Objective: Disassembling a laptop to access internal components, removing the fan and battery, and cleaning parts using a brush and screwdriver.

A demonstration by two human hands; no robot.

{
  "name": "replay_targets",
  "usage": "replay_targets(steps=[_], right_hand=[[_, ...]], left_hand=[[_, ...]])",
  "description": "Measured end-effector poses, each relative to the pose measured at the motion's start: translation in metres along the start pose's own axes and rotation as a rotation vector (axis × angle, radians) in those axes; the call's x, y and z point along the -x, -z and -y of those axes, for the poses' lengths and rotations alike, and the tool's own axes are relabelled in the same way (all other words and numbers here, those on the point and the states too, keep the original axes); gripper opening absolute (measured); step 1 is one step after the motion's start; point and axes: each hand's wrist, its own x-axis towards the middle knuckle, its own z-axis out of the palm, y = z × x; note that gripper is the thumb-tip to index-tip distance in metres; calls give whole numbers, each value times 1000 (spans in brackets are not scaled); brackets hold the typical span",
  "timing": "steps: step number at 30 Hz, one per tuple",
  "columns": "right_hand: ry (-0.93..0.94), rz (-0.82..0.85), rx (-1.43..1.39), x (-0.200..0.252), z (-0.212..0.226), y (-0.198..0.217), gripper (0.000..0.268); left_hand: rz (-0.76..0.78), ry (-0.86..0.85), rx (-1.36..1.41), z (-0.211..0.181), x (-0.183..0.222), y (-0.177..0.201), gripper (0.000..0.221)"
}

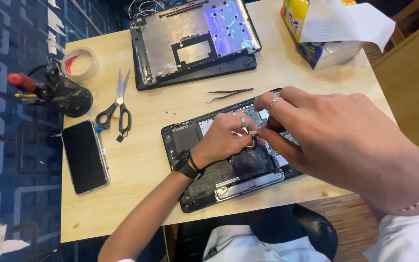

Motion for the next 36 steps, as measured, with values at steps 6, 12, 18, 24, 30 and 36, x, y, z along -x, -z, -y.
replay_targets(steps=[6, 12, 18, 24, 30, 36], right_hand=[[-28, 100, -44, -2, 2, 5, 36], [-3, 41, 14, 2, 2, 2, 39], [43, -27, 82, 5, 4, 1, 35], [12, -87, 123, 6, 3, -1, 38], [30, 16, 164, 8, 4, 6, 36], [30, 4, 195, 7, 2, 5, 38]], left_hand=[[71, 85, 52, -9, 0, 5, 32], [26, -80, -63, 1, -1, 1, 9], [83, 89, -40, -13, -1, 7, 20], [61, -91, -86, 5, -1, 3, 21], [46, -28, -51, -6, 0, 7, 22], [33, -107, -86, 12, 0, 4, 17]])
